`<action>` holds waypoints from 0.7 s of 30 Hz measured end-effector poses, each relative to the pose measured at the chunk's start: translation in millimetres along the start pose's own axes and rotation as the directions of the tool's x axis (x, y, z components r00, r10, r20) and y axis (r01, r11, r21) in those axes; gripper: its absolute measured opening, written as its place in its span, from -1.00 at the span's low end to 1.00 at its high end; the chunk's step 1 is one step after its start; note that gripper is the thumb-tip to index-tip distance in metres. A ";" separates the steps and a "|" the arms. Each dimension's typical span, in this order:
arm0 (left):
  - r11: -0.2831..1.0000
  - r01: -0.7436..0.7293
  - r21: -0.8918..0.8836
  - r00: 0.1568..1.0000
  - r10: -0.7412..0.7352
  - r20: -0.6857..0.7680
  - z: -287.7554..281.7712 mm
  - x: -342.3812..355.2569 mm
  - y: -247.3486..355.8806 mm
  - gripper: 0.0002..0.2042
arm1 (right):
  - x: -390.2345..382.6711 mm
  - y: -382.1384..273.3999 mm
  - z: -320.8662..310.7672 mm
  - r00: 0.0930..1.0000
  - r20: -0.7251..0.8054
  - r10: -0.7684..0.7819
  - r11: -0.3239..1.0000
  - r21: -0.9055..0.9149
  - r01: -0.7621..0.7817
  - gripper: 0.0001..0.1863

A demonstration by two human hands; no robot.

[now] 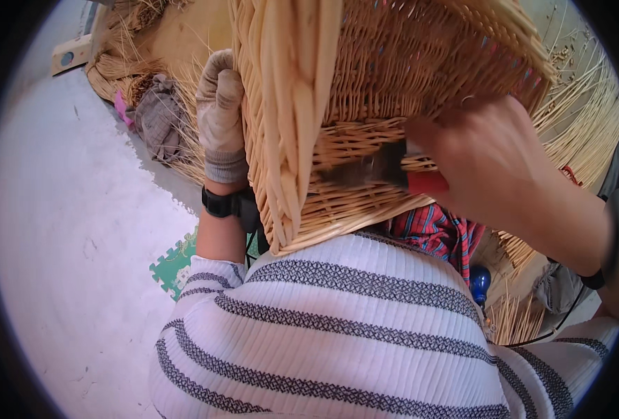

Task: The person is weaving a wicker basket, trimming excess strands with pliers, and measuring the basket's dimensions.

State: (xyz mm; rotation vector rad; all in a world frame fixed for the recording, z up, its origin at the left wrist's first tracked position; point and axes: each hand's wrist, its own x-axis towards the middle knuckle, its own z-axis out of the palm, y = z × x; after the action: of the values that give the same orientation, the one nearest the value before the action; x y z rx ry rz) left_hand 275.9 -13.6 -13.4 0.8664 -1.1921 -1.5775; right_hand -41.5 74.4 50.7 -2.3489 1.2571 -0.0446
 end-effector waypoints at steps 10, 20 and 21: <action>0.998 -0.068 0.002 0.997 0.067 0.039 -17.2 1.7 -11.1 -0.64 | -35.8 -19.2 -27.6 0.888 0.435 0.148 0.932 0.238 -0.272 -0.46; 0.995 -0.024 -0.096 0.998 0.030 0.056 15.6 -1.0 6.6 -0.66 | -19.2 -45.9 -53.8 0.657 0.739 0.148 0.862 0.229 -0.452 -0.41; 0.995 -0.013 -0.099 1.000 0.014 0.019 22.2 -1.9 10.5 -0.67 | -17.3 -49.5 -59.6 0.658 0.736 0.159 0.855 0.231 -0.465 -0.41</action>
State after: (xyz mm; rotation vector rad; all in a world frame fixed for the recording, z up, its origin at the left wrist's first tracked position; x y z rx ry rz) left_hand 258.9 -6.1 2.7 0.7787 -1.1216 -1.6234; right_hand -27.6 88.0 127.7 -1.5024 1.0974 0.5997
